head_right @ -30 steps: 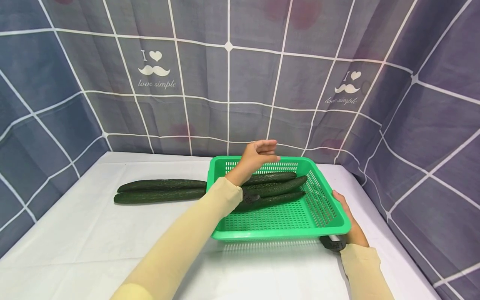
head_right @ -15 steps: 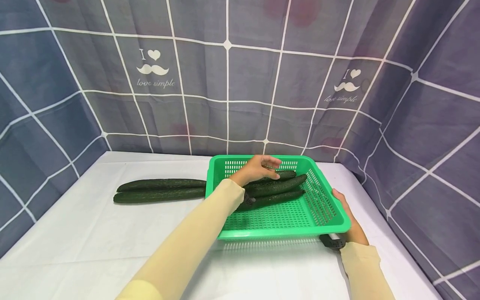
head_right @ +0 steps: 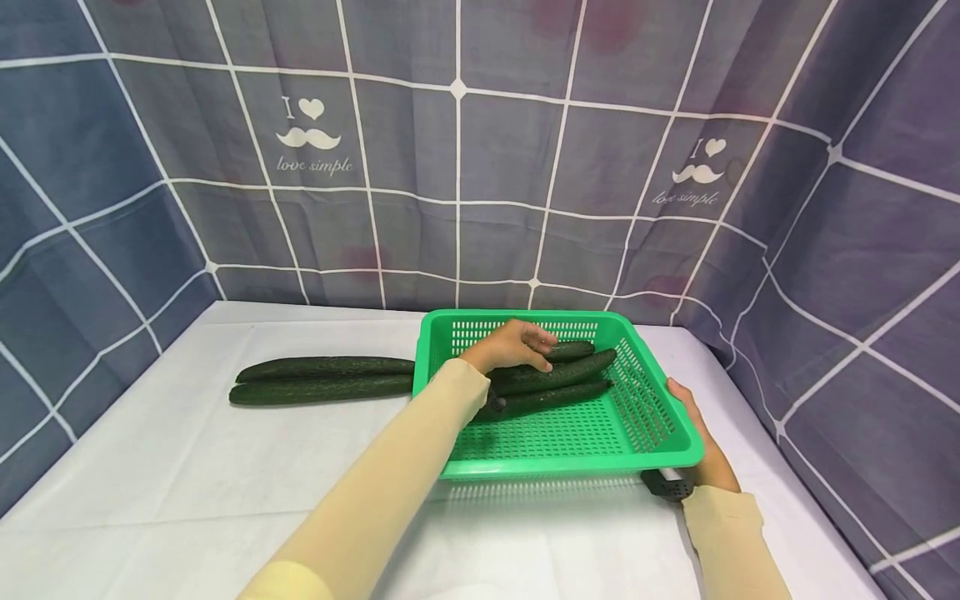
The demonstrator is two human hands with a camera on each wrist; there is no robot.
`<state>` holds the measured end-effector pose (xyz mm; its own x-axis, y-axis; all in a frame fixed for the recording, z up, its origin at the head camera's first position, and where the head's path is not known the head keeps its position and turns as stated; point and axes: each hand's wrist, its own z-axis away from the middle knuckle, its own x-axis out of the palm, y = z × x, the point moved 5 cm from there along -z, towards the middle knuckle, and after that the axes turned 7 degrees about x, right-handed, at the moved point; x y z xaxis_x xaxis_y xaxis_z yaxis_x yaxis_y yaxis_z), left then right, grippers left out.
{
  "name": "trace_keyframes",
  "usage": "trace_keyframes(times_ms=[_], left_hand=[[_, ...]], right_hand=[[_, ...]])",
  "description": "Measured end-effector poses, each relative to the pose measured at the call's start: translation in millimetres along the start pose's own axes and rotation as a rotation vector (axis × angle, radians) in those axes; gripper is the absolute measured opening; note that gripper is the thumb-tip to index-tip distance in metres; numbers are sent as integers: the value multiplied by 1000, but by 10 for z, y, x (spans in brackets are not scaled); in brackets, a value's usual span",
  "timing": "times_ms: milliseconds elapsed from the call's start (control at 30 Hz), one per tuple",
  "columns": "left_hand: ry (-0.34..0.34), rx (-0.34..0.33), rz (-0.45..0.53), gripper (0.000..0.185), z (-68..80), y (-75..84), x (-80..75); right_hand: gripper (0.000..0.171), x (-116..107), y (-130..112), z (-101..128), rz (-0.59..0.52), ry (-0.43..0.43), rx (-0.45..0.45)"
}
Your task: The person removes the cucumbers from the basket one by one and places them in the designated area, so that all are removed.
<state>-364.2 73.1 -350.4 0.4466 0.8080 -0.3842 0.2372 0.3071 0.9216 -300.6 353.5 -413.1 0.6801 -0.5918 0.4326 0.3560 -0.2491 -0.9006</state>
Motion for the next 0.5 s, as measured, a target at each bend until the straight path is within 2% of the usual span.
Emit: trace_keyframes(times_ms=[167, 300, 433, 500], left_hand=[[-38, -82, -48, 46, -34, -83, 24], [-73, -139, -85, 48, -43, -142, 26], [-92, -166, -98, 49, -46, -170, 28], [-95, -172, -98, 49, -47, -176, 37]], right_hand=[[67, 22, 2, 13, -25, 30, -5], [67, 18, 5, 21, 11, 86, -18], [67, 6, 3, 27, 75, 159, -34], [67, 12, -1, 29, 78, 166, -42]])
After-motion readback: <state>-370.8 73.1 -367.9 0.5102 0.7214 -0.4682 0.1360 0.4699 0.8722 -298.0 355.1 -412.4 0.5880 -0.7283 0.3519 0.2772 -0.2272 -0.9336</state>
